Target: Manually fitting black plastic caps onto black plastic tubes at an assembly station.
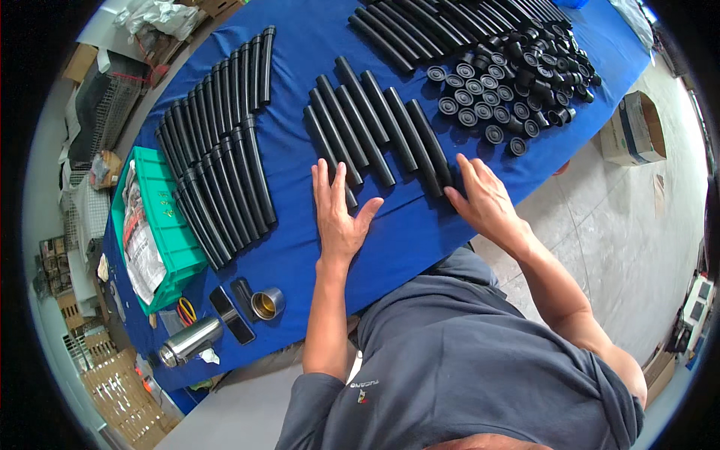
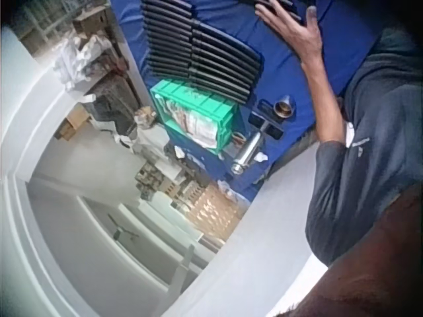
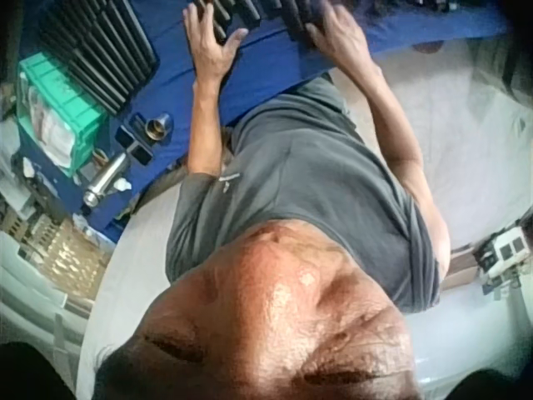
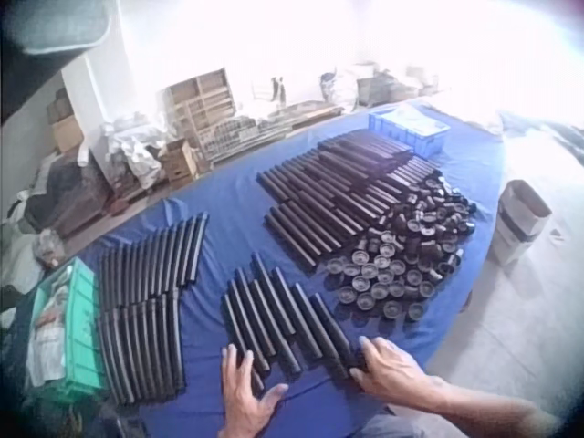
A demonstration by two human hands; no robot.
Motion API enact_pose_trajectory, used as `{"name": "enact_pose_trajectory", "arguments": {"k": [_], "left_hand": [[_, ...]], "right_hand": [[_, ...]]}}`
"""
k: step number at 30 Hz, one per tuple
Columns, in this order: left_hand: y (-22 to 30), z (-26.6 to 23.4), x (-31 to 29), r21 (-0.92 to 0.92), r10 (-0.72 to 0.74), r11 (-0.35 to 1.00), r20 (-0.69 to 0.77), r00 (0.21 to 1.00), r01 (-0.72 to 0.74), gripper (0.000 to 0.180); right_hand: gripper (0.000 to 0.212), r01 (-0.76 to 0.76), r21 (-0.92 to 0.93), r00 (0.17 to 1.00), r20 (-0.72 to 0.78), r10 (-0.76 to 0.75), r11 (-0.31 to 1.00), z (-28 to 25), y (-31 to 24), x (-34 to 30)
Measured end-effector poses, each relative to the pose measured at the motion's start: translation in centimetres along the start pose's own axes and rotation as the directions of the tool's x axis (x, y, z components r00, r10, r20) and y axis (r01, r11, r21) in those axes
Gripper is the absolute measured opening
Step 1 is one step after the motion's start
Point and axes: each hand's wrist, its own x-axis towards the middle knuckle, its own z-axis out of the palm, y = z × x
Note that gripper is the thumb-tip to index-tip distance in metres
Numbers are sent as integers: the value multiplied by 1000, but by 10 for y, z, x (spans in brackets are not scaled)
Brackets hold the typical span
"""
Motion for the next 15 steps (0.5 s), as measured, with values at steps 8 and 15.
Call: {"name": "enact_pose_trajectory", "arguments": {"k": [8,15], "left_hand": [[6,-6,-12,-105,-57,993,-71,996,49,74],[2,-8,-19,-111,-53,994,-263,963,24,51]], "right_hand": [[75,-35,-23,980,197,39,999,-4,-10,-16],[32,-314,325,948,155,277,892,-7,13,-14]]}}
